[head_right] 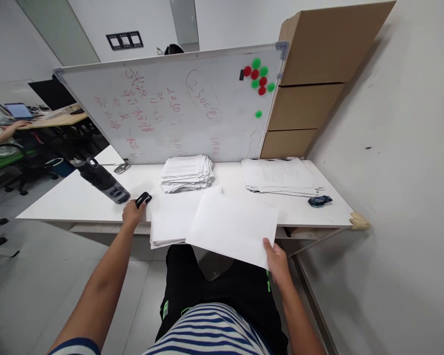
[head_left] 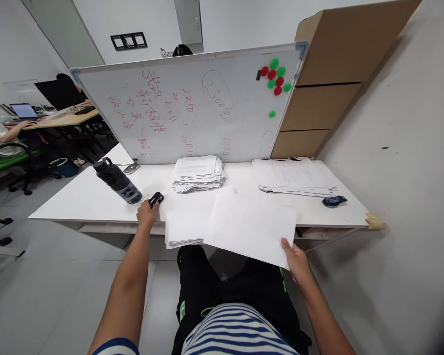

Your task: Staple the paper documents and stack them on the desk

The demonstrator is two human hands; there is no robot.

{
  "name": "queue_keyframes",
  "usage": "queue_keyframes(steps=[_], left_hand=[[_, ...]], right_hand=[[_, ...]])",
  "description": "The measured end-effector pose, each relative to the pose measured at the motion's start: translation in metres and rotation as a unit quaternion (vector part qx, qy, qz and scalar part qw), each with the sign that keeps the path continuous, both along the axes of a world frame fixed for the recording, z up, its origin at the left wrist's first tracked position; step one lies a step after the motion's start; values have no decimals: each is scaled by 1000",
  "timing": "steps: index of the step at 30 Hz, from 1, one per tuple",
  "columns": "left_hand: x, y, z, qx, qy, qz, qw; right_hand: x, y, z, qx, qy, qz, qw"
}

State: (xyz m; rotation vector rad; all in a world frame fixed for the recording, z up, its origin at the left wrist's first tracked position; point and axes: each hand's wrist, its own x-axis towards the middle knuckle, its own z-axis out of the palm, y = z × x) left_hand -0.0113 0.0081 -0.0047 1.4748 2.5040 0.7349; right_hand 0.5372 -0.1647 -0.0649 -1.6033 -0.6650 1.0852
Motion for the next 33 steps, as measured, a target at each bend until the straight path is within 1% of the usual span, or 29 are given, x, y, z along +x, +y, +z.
queue_keyframes(steps=[2,5,8,10,13,14,16,18,22,24,26,29,33], left_hand=[[-5,0,-4,-4,3,-9,1000],[-11,-4,-5,0,-7,-34,999],[-11,-12,-1,53,-49,-56,996],[-5,-21,4,98,-82,-70,989],[20,-35,16,131,-139,-124,974],[31,-40,20,126,-159,-148,968],[55,-47,24,93,-178,-202,958],[80,-52,24,55,-166,-261,949],[118,-54,12,-1,-99,-364,926],[129,-53,7,-14,-67,-402,913],[137,-51,5,-14,-51,-425,904],[143,-47,7,-14,-33,-442,896],[148,-42,8,-28,2,-467,884]], right_hand=[[-1,-5,-2,-3,5,-9,1000],[-1,-8,-5,-4,4,-23,1000],[3,-9,-11,1,4,-29,1000],[6,-8,-14,3,4,-23,1000],[9,-5,-14,6,10,-11,1000],[9,-4,-12,7,12,-8,1000],[7,-3,-8,8,13,2,1000],[4,-4,-4,4,10,17,1000],[1,-14,-2,-20,13,38,999],[1,-20,-3,-30,8,35,999],[3,-25,-3,-38,-4,29,999],[4,-30,-4,-45,-11,28,999],[1,-30,-4,-51,-9,45,998]])
